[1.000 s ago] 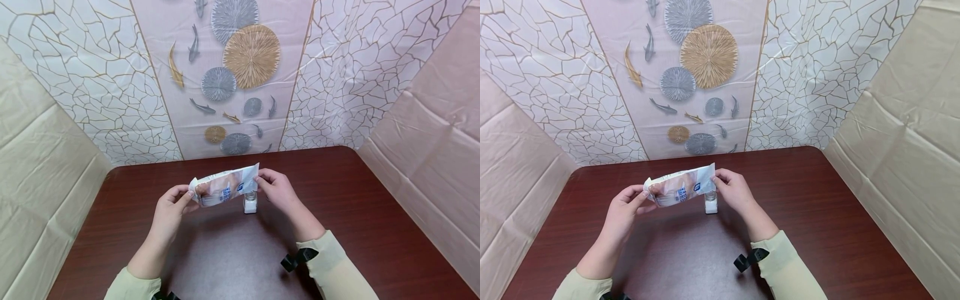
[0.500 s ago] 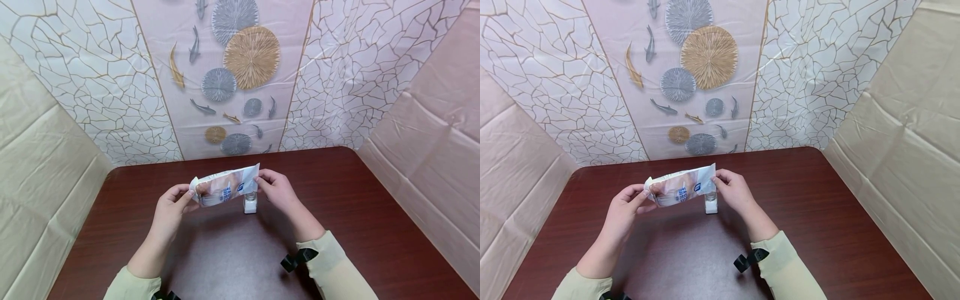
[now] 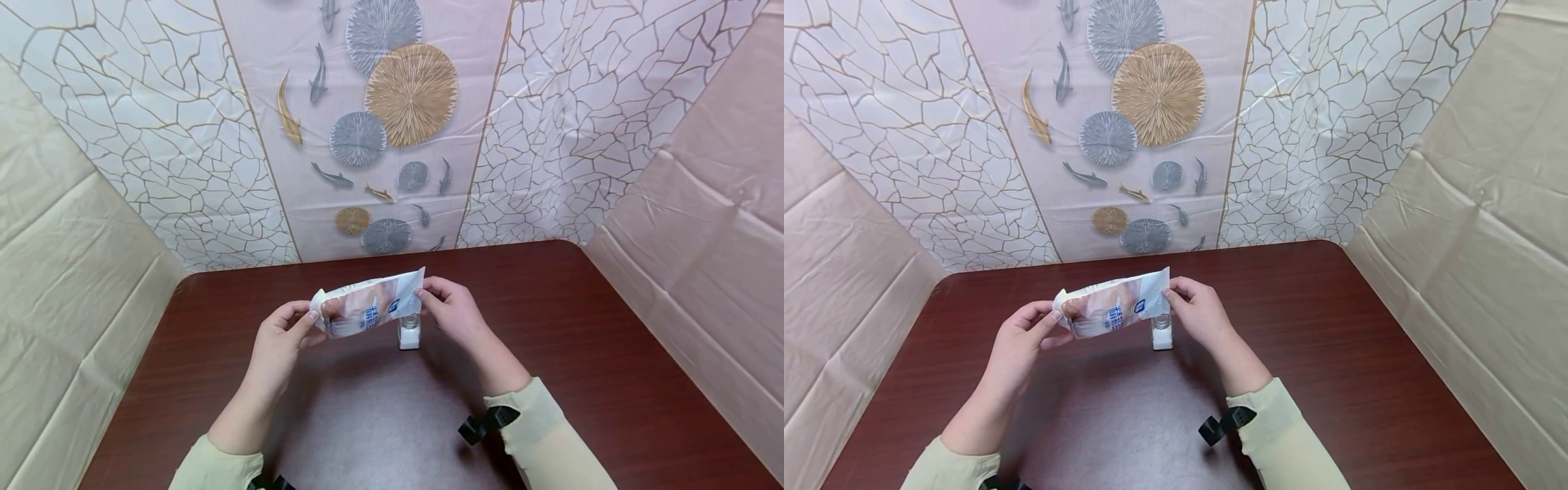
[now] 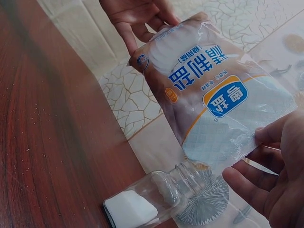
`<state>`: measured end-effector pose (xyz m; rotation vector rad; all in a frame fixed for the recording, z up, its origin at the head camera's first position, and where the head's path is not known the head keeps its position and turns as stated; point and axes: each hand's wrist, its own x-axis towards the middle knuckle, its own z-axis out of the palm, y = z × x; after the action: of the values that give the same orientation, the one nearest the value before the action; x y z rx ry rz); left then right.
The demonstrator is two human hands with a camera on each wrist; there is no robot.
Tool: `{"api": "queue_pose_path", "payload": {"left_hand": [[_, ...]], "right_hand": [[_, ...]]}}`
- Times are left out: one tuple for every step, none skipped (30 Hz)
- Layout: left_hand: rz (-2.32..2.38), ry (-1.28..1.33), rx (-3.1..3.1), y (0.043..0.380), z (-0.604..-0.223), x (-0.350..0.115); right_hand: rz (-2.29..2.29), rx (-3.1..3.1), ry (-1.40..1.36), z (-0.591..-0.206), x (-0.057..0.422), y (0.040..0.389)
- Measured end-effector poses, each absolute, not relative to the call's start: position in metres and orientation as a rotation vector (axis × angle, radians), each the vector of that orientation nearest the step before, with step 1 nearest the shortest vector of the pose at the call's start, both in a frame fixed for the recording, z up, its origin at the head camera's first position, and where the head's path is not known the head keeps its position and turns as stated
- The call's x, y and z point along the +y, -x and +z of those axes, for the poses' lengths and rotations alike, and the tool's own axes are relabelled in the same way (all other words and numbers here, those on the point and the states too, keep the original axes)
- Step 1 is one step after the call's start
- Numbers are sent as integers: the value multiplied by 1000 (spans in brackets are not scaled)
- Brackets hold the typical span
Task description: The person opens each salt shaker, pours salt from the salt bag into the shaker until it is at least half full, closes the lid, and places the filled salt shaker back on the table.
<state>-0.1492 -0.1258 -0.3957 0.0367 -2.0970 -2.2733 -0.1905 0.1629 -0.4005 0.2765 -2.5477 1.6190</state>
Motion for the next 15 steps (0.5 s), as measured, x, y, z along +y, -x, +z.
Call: {"api": "queue_pose_path", "payload": {"left_hand": [[-2272, -36, -2098, 149, -396, -126], [-2270, -37, -2101, 149, -395, -125], [-2271, -38, -2100, 149, -395, -125], [-2272, -37, -2098, 149, -395, -125], [-2274, -37, -2097, 149, -395, -125], [-2276, -36, -2095, 150, -395, -124], [-2277, -36, -2095, 150, -395, -124], [-2278, -36, -2094, 150, -396, -124], [-2280, -35, -2092, 150, -396, -124], [-2280, -34, -2092, 150, -396, -124], [-2279, -35, -2094, 150, -396, -124], [-2279, -35, -2093, 150, -396, -124], [-2279, -35, -2094, 150, -396, -124], [-2281, -37, -2093, 150, -396, -124], [-2283, -38, -2092, 150, -396, -124]], "right_hand": [[1620, -2546, -277, -401, 163, 191], [1622, -2545, -277, -401, 163, 190], [1625, -2544, -277, -401, 164, 190], [1629, -2542, -276, -401, 164, 190], [1631, -2541, -276, -402, 164, 190], [1634, -2539, -276, -402, 164, 190], [1636, -2538, -275, -402, 164, 190], [1638, -2536, -273, -402, 164, 190], [1639, -2534, -272, -402, 164, 190], [1638, -2534, -270, -402, 164, 190], [1635, -2536, -269, -402, 164, 190], [1634, -2536, -267, -402, 164, 190], [1634, -2537, -266, -402, 164, 190], [1634, -2539, -267, -401, 165, 190], [1634, -2541, -266, -401, 165, 190]]}}
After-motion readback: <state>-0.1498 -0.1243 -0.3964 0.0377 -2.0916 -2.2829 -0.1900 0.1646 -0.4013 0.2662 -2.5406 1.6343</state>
